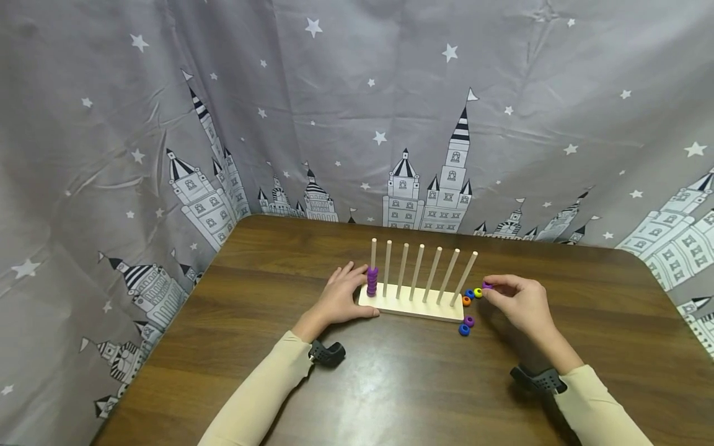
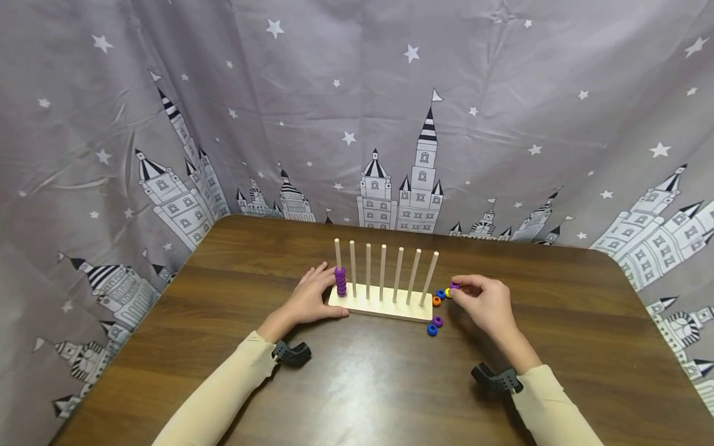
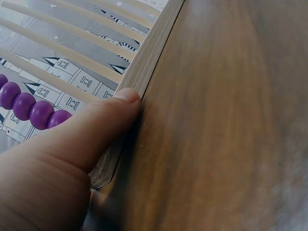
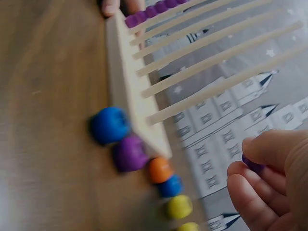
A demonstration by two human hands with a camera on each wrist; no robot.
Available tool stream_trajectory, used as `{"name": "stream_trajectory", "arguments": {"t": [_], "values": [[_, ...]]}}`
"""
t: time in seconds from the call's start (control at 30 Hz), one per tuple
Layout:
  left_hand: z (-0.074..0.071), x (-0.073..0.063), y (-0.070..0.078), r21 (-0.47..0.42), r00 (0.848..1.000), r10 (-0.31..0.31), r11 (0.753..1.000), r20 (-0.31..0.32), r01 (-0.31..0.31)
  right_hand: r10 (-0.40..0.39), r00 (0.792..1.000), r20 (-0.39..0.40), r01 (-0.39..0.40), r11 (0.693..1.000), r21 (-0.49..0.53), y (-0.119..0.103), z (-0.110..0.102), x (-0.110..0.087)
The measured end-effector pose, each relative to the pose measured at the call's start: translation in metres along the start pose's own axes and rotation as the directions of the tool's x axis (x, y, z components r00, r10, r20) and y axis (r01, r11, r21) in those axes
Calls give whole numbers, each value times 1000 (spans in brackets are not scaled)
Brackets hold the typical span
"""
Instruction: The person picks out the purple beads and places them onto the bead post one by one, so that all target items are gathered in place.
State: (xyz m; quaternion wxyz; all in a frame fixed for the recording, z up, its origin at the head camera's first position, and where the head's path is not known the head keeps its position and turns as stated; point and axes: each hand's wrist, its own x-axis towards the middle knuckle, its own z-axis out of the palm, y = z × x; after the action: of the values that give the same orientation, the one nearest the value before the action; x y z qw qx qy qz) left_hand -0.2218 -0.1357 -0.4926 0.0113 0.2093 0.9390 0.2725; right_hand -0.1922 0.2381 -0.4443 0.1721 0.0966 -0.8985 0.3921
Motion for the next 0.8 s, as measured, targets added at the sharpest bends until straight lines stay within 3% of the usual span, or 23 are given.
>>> {"name": "stream_trajectory", "arguments": {"t": [0.4, 0.8], "values": [[0, -1, -2, 3, 1000, -2, 1000, 0, 2, 20, 993, 114, -38, 987, 158, -51, -34, 46], [0, 0, 0, 3, 1000, 3, 1000, 1, -3, -22, 981, 191, -11, 985, 170, -107, -40, 85]]}}
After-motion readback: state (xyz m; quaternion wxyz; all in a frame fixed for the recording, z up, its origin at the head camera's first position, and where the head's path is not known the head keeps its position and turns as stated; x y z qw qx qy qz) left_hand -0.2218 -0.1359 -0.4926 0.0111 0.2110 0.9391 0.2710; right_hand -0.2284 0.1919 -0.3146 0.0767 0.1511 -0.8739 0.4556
